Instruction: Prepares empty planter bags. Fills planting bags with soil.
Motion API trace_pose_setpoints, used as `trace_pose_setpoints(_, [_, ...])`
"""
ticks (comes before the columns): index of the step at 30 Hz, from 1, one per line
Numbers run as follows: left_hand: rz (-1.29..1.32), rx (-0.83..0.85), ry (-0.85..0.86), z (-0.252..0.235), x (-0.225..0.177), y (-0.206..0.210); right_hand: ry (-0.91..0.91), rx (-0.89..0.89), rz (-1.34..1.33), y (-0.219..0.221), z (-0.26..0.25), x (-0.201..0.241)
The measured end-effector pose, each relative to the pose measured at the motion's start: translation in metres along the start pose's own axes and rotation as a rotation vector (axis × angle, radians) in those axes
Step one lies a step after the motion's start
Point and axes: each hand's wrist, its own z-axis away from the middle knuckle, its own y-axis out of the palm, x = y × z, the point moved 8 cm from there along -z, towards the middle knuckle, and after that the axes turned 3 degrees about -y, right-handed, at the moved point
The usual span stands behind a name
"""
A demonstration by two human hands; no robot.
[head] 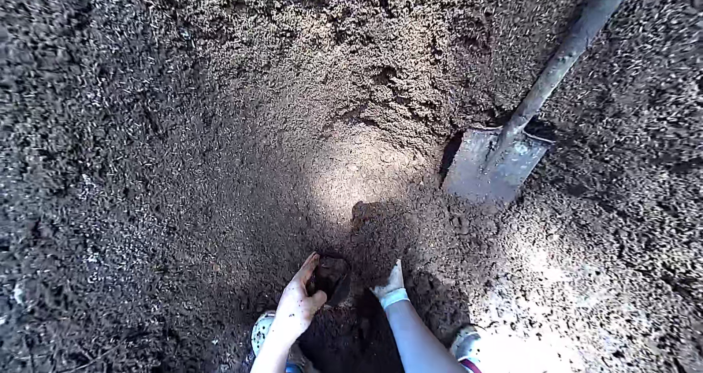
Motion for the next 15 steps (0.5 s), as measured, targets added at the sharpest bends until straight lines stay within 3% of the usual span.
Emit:
trace_pose_setpoints(5, [-0.065, 0.032, 0.022, -0.010, -0.010, -0.002, -0.102, 0.093, 0.087, 0.015, 0.018, 0.037])
trace_pose_setpoints(9, [-0.087, 0.065, 0.017, -0.018, -0.019, 0.005, -0.217, 0.315, 0.126, 0.056, 0.054, 0.078])
trace_pose_setpoints(15, [-0.117, 0.043, -0.029, -0.019, -0.030, 0.009, -0.057, 0.572, 0.076, 0.105, 0.105, 0.064])
